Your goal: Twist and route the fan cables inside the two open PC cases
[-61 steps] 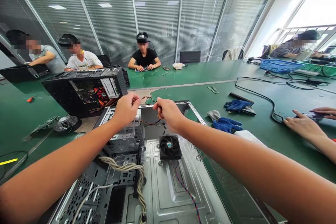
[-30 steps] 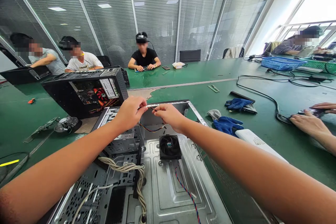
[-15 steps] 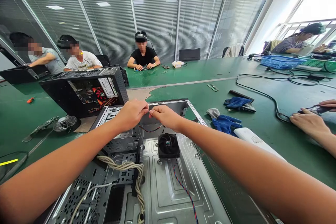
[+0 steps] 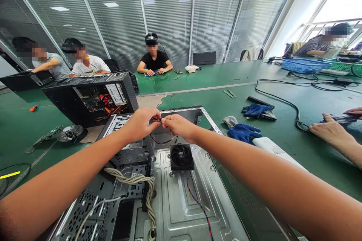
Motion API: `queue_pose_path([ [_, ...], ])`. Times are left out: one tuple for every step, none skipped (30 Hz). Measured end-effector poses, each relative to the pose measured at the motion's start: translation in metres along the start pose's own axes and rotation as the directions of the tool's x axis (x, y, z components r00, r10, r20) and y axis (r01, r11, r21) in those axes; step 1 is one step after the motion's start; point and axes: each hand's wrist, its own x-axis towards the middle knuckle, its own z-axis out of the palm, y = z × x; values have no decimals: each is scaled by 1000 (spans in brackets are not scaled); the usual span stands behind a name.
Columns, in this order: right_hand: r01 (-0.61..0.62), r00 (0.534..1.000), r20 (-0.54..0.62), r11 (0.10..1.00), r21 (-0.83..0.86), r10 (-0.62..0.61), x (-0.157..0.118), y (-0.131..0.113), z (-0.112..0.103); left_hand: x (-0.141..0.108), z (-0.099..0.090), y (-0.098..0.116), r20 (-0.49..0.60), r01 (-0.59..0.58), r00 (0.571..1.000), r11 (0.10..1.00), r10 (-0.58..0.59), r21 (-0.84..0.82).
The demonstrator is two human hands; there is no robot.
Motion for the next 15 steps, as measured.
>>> queue_pose_path([
  [-12, 1000, 6, 999, 40, 12, -1, -1, 0, 0, 0, 0, -3, -10, 1000, 1000, 10, 21],
  [-26, 1000, 15, 997, 76, 25, -1, -2, 1, 0, 0, 1, -7, -20, 1000, 999, 20, 43],
  [-40, 999, 25, 993, 109, 37, -2, -3, 1, 1, 0, 1, -11, -29, 1000, 997, 29, 65],
  [-53, 998, 35, 989, 136, 49, -3, -4, 1, 1, 0, 2, -16, -36, 999, 996, 38, 85],
  [-64, 997, 42, 986, 156, 58, -4, -4, 2, 1, -1, 2, -21, -42, 999, 994, 45, 102],
  [-71, 997, 45, 983, 169, 65, -4, -5, 2, 1, -1, 3, -27, -46, 998, 992, 49, 118],
  [-75, 997, 44, 981, 177, 68, -4, -6, 3, 1, -1, 4, -33, -47, 998, 990, 52, 132],
  [-77, 997, 40, 980, 182, 70, -5, -6, 3, 1, -1, 5, -37, -47, 998, 988, 53, 147],
  [-76, 997, 31, 980, 184, 72, -5, -7, 4, 1, -1, 5, -41, -45, 998, 986, 53, 162],
  [-77, 997, 23, 980, 183, 74, -5, -7, 4, 1, -1, 6, -44, -43, 998, 983, 51, 179],
  [-77, 997, 14, 980, 181, 75, -5, -7, 4, 1, -1, 7, -48, -40, 998, 980, 50, 195],
  [-76, 997, 7, 981, 179, 76, -5, -7, 4, 0, -1, 7, -53, -38, 997, 977, 50, 210],
  [-74, 997, 2, 982, 177, 75, -4, -7, 5, 0, 0, 8, -60, -36, 997, 974, 50, 225],
  [-70, 997, -2, 982, 174, 71, -4, -7, 5, 0, 0, 9, -68, -32, 996, 971, 49, 239],
  [-64, 998, -7, 983, 171, 66, -4, -7, 5, 0, 0, 9, -77, -28, 996, 968, 49, 251],
])
